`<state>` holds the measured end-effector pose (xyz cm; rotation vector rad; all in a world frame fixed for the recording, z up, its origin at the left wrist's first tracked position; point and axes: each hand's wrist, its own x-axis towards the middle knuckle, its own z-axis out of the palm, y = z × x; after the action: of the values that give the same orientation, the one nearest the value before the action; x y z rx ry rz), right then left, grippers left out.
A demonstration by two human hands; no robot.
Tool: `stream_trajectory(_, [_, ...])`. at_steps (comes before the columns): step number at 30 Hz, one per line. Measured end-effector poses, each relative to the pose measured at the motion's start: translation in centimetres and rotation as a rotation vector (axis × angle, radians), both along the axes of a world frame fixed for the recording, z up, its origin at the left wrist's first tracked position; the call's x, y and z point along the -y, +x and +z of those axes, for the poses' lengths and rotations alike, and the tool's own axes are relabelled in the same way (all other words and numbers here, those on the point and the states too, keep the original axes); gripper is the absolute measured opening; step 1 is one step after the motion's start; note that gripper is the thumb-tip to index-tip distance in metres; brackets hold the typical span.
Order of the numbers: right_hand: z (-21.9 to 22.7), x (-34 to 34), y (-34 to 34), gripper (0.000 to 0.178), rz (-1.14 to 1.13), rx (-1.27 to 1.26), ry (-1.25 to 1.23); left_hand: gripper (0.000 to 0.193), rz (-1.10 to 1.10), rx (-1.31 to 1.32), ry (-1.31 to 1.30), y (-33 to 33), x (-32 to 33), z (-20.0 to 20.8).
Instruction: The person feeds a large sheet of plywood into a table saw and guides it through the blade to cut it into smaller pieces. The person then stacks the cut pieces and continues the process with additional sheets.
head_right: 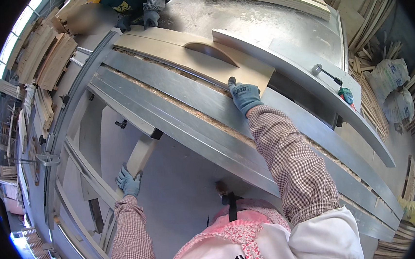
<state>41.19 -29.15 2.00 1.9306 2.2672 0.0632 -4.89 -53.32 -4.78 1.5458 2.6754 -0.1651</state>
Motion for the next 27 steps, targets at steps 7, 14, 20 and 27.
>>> stream_trajectory(7, [-1.2, 0.3, 0.4, 0.043, 0.01, -0.027, 0.097, 0.09, -0.002, -0.025, 0.03, 0.4, -0.5, -0.6])
stream_trajectory(14, [-2.2, 0.4, -0.8, 0.039, -0.096, -0.122, 0.12, 0.093, 0.037, -0.017, 0.005, -0.3, -0.3, -1.3])
stream_trajectory(20, [-1.1, 1.6, -0.1, 0.038, -0.231, -0.171, 0.02, 0.092, 0.001, -0.01, 0.005, 0.3, -0.8, -1.2])
stream_trajectory(27, [-2.3, 8.0, 2.9, 0.04, -0.221, -0.083, 0.022, 0.091, -0.031, -0.015, 0.018, 0.0, 0.1, -0.8])
